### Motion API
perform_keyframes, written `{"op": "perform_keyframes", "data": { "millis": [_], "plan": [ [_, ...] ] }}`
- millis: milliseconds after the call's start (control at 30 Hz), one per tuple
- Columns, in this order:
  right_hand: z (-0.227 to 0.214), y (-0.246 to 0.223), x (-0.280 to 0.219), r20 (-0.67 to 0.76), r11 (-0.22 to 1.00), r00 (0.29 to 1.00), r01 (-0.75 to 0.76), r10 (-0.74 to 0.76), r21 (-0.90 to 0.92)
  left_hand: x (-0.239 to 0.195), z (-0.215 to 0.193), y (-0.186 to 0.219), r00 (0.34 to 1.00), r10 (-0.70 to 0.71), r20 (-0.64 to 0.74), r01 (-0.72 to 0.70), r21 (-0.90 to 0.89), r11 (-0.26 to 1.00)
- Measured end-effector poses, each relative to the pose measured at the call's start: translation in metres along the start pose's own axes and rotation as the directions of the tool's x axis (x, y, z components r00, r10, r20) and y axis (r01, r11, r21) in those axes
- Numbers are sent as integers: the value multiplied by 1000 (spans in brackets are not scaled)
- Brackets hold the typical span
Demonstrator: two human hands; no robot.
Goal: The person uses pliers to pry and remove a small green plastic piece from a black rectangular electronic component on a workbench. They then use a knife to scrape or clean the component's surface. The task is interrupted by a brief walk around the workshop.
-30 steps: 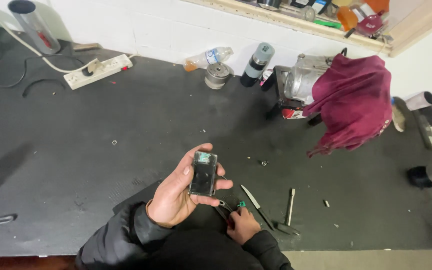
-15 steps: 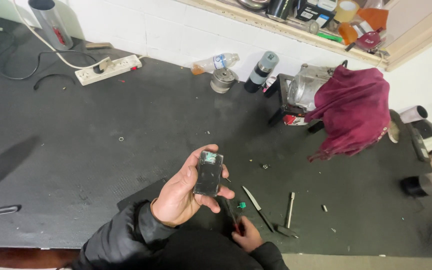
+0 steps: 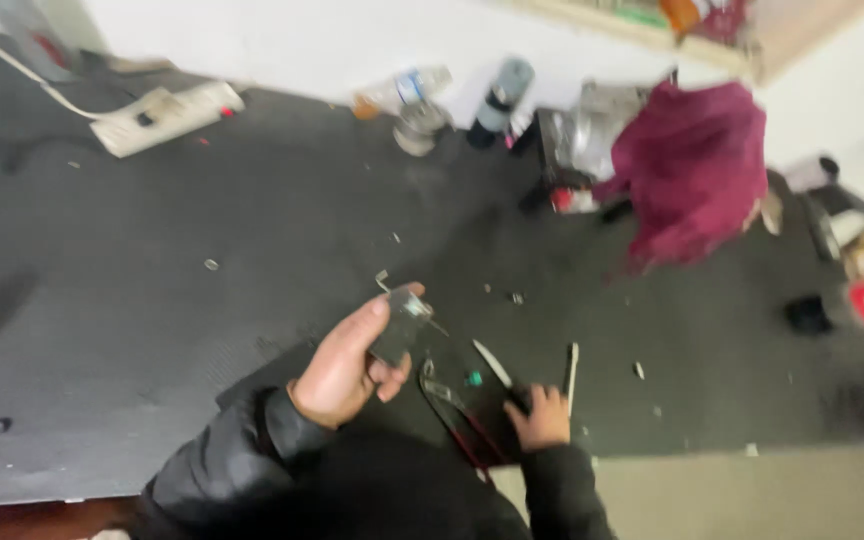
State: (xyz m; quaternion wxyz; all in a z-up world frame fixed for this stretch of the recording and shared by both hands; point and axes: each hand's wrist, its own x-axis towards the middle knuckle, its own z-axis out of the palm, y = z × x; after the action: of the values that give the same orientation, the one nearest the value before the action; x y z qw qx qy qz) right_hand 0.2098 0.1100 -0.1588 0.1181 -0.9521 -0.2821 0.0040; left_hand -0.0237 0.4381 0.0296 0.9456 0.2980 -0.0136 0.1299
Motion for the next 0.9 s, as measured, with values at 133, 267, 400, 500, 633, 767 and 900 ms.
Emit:
{"op": "perform_keyframes", "data": {
  "millis": [133,267,400,500,633,767,900],
  "plan": [
    [-16,0,-4,146,981,985,-70,97,-184,1,-50,-40,960,-237,-149,261,173,950],
    [3,11,2,138,992,990,-25,42,-123,12,-76,-60,850,-407,-336,500,267,824],
    [-5,-17,-9,-4,999,1000,15,-15,45,20,-120,-89,774,-440,-456,602,312,735],
    [-39,-88,-26,15,980,999,29,-33,199,17,-113,-90,781,-298,-549,609,563,559],
    [-54,-139,-29,194,922,944,193,-268,336,24,-113,-100,895,-64,-442,446,876,183],
    [-48,-152,-25,210,915,929,226,-306,333,28,-113,-104,959,61,-275,276,961,0],
    [-44,-161,-24,89,899,935,300,-344,320,37,-110,-103,983,62,-175,180,979,-93]
  ]
}}
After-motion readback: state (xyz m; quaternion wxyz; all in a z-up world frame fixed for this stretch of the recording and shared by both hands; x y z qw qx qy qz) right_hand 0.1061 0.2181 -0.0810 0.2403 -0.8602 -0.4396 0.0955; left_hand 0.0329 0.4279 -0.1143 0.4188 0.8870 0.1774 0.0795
